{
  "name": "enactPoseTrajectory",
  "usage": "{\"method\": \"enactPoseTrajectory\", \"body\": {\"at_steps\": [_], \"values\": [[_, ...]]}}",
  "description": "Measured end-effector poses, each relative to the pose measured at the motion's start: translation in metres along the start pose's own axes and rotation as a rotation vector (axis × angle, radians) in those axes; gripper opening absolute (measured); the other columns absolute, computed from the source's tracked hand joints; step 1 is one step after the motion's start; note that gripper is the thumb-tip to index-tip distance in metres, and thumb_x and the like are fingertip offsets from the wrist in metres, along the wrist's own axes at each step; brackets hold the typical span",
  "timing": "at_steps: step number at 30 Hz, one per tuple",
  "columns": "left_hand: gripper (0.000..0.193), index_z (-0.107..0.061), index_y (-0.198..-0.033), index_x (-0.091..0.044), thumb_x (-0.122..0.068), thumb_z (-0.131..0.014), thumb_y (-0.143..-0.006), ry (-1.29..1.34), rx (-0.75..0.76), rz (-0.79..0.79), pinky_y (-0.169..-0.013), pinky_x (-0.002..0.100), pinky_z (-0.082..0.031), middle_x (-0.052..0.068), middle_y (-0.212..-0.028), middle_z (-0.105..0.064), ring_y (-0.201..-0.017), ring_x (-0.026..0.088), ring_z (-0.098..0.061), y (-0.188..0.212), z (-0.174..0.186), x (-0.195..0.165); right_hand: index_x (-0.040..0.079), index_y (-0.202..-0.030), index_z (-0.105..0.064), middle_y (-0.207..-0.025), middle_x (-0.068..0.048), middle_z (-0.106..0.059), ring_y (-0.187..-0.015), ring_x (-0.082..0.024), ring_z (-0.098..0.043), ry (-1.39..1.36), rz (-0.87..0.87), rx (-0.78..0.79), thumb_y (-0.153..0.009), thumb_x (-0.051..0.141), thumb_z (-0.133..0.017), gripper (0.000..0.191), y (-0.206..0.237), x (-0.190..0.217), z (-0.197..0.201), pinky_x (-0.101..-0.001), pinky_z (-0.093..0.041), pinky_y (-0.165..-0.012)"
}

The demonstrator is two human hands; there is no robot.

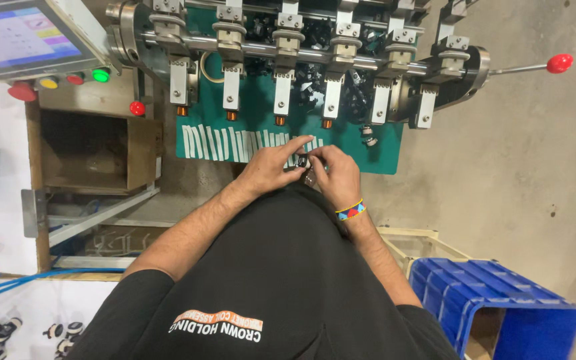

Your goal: The person sits at a multi-spindle coil winding machine, loads small bobbins onto the spindles, and handles copper-wound coil components, placing finished coils on the work mat. They use scissors to trim wire from a coil on the machine and press machine controls while continuing to load and unload parts.

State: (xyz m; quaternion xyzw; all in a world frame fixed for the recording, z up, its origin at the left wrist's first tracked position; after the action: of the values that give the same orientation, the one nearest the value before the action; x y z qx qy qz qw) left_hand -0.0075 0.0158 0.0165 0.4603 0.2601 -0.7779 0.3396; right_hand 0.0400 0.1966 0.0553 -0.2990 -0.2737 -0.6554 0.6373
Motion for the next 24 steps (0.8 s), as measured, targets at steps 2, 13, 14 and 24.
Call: {"method": "enactPoseTrajectory", "body": {"at_steps": [2,13,14,24], "values": [[0.068,-0.05,-0.145,-0.014,-0.02,-0.078,-0.083,0.066,-0.07,0.131,-0.075,0.04,-0.059,0.011,-0.103,-0.077,-0.089,0.034,-0.075,-0.005,-0.021,0.008,0.003,-0.114,-0.071,-0.1,-0.015,-0.073,-0.086,-0.033,-0.07,0.018,0.126,0.032,-0.095,0.009,-0.067,0.02,0.006,0.0,0.009,-0.0419,-0.055,-0.072],[0.028,-0.072,-0.111,-0.007,-0.029,-0.077,-0.094,-0.179,-0.424,0.332,-0.059,0.036,-0.05,0.009,-0.073,-0.072,-0.066,0.025,-0.07,-0.062,-0.07,-0.015,0.015,-0.105,-0.075,-0.088,-0.016,-0.073,-0.086,-0.038,-0.07,0.434,-0.074,0.309,-0.087,0.028,-0.075,0.022,-0.007,-0.208,-0.01,-0.0494,-0.055,-0.075],[0.028,-0.071,-0.114,-0.005,-0.026,-0.073,-0.095,-0.123,-0.499,0.382,-0.058,0.037,-0.05,0.01,-0.069,-0.071,-0.062,0.026,-0.069,-0.072,-0.064,-0.021,0.015,-0.107,-0.075,-0.087,-0.017,-0.073,-0.085,-0.038,-0.07,0.39,-0.128,0.257,-0.087,0.027,-0.074,0.023,-0.013,-0.224,-0.008,-0.0495,-0.055,-0.074],[0.014,-0.072,-0.099,-0.009,-0.021,-0.065,-0.097,-0.193,-0.27,0.143,-0.067,0.048,-0.054,0.014,-0.083,-0.073,-0.08,0.037,-0.07,-0.094,-0.135,-0.007,0.004,-0.111,-0.069,-0.092,-0.016,-0.074,-0.08,-0.032,-0.073,-0.002,-0.03,0.329,-0.091,0.024,-0.07,0.029,-0.004,-0.193,0.008,-0.0424,-0.056,-0.071]]}}
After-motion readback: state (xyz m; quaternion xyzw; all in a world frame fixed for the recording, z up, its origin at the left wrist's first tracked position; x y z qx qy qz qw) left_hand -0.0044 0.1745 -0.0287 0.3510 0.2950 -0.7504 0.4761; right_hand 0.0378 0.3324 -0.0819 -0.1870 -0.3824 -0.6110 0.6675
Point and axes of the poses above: each hand's wrist, its own y-axis away from the middle knuckle, its own z-axis out of the back of the hand, x = y × z, the point moved 2 cm from there along -y, towards the middle knuckle
